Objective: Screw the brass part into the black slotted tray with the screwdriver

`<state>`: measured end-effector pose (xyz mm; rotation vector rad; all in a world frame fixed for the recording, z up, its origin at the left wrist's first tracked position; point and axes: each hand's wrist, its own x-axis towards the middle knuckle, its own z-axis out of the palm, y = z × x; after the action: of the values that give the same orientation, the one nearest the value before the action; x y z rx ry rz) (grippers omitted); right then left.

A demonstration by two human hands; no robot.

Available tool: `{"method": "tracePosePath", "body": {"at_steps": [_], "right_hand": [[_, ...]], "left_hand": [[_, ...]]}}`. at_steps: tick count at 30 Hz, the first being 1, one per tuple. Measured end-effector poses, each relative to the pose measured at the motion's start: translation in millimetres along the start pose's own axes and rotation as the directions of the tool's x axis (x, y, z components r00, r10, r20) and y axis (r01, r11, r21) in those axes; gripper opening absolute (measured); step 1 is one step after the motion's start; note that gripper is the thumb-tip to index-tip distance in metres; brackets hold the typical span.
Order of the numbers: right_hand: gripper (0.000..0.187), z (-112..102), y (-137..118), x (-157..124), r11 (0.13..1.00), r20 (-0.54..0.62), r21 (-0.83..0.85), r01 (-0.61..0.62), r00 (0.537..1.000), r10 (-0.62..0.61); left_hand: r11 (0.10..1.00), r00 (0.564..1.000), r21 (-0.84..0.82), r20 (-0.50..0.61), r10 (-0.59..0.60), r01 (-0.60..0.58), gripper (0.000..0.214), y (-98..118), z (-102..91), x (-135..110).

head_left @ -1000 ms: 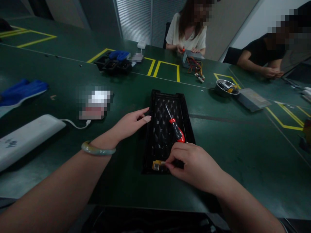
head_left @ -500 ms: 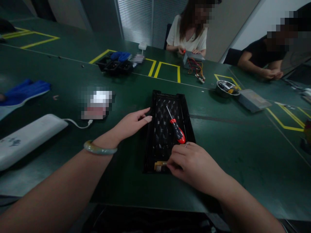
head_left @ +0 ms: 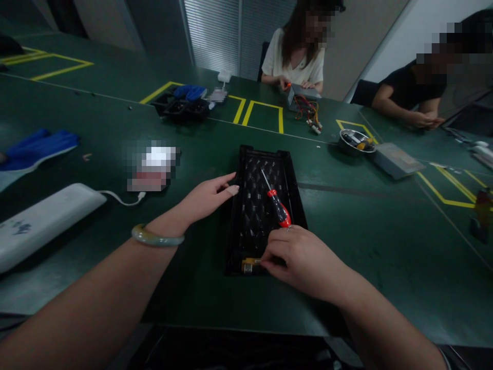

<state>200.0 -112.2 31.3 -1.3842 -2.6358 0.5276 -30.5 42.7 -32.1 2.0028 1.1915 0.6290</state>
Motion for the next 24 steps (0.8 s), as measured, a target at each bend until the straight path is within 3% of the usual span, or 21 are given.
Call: {"method": "tracePosePath", "body": {"at_steps": [3, 5, 8, 10, 12, 15, 17, 20, 24], "right_hand": [[0.011, -3.4, 2.7, -1.0, 1.0, -0.033, -0.006, -0.017, 0.999, 0.017], [0.016, -5.9, 8.1, -1.0, 0.995, -0.155, -0.002, -0.102, 0.983, 0.1], [0.039, -5.8, 20.8, 0.8, 0.95, -0.36, -0.007, -0.312, 0.887, 0.289], [0.059, -2.3, 29.4, 2.9, 0.915, -0.38, -0.058, -0.399, 0.857, 0.349], [0.066, 2.2, 35.4, 5.1, 0.903, -0.342, -0.095, -0.419, 0.865, 0.366], [0.057, 5.5, 37.0, 7.6, 0.902, -0.327, -0.087, -0.424, 0.867, 0.376], [0.052, 3.5, 34.5, 8.0, 0.896, -0.362, -0.047, -0.442, 0.843, 0.397], [0.046, -4.1, 31.1, 5.9, 0.887, -0.479, 0.061, -0.457, 0.766, 0.428], [0.031, -14.4, 30.6, -2.3, 0.925, -0.703, 0.149, -0.35, 0.62, 0.348]], "left_hand": [[1.0, 1.0, 0.008, 0.004, -0.012, 0.012, 0.063, 2.0, -0.7, -0.6], [1.0, 1.0, 0.019, 0.008, -0.022, 0.021, 0.064, 3.0, -1.0, -0.6], [0.999, 0.999, 0.032, 0.014, -0.029, 0.028, 0.065, 3.0, -1.2, 0.1], [0.999, 0.999, 0.041, 0.02, -0.034, 0.033, 0.066, 2.0, -1.0, 0.7], [0.998, 0.999, 0.053, 0.015, -0.041, 0.04, 0.066, 0.2, -0.6, 1.2], [0.997, 0.999, 0.059, 0.01, -0.041, 0.04, 0.066, -3.1, 0.1, 1.9], [0.998, 0.999, 0.052, 0.012, -0.033, 0.032, 0.066, -4.8, 0.4, 2.1], [0.999, 1.0, 0.023, 0.015, -0.026, 0.026, 0.066, -5.4, 0.4, 2.1], [0.999, 0.999, 0.007, 0.034, -0.031, 0.031, 0.067, -3.3, -0.7, 1.4]]}}
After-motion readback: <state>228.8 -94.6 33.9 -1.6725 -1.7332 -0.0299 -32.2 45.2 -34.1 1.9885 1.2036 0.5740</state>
